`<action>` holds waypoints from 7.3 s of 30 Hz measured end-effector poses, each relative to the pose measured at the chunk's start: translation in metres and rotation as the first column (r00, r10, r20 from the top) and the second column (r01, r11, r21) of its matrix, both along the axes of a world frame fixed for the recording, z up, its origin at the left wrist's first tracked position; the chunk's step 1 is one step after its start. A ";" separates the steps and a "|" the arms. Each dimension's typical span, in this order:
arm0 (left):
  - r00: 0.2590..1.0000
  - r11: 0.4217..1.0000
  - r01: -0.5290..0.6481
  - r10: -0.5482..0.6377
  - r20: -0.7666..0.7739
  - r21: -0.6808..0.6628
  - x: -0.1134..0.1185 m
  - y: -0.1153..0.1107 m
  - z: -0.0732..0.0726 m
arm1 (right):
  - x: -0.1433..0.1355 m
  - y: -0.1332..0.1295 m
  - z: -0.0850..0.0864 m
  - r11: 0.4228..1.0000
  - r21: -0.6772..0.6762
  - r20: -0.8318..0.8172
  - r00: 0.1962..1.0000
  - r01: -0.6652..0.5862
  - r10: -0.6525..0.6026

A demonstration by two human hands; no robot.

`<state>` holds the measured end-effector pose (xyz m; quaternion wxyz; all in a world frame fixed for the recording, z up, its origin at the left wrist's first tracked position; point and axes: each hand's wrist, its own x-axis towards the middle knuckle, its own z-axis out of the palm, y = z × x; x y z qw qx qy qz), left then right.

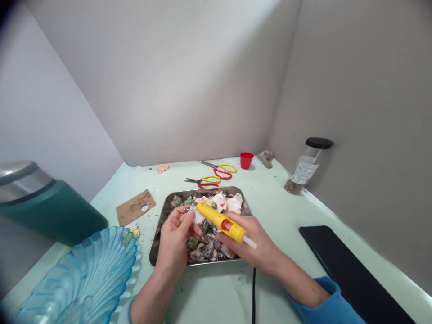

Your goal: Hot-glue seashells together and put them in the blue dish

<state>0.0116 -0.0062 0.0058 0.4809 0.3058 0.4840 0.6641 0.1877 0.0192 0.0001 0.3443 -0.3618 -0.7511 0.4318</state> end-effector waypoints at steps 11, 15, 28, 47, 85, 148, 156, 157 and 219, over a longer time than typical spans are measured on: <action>0.999 0.999 -0.038 0.038 -0.008 0.009 0.001 0.000 -0.001 | -0.001 0.000 0.002 1.000 -0.004 0.013 1.000 -0.025 0.025; 0.998 0.999 -0.052 0.053 -0.029 0.015 0.000 -0.001 -0.002 | 0.000 0.001 0.000 1.000 0.003 0.010 1.000 0.002 -0.002; 0.994 0.995 -0.104 0.105 -0.026 0.007 0.000 0.001 -0.002 | -0.001 -0.001 0.005 0.999 0.006 0.019 0.999 -0.042 0.042; 0.995 0.996 -0.083 0.084 -0.048 0.022 0.000 -0.001 0.000 | -0.001 -0.002 0.008 0.997 0.067 0.050 0.999 -0.025 0.021; 0.995 0.996 -0.058 0.051 0.088 0.073 -0.001 -0.001 0.001 | 0.013 0.012 0.005 0.866 -0.452 -0.297 0.951 -0.215 0.081; 0.994 0.997 -0.056 0.061 -0.089 0.058 0.003 -0.003 0.001 | 0.007 0.010 0.008 0.878 -0.452 -0.237 0.970 -0.159 0.053; 0.993 0.997 -0.049 0.056 -0.101 0.065 0.003 -0.003 -0.001 | 0.007 0.010 0.005 0.879 -0.443 -0.248 0.966 -0.178 0.071; 0.993 0.997 -0.049 0.056 -0.101 0.064 0.003 -0.003 -0.001 | 0.007 0.010 0.005 0.879 -0.441 -0.246 0.966 -0.180 0.075; 0.947 0.960 0.280 -0.281 -0.155 -0.032 0.006 -0.004 0.001 | -0.005 0.000 -0.002 0.949 -0.137 -0.148 0.941 0.284 -0.303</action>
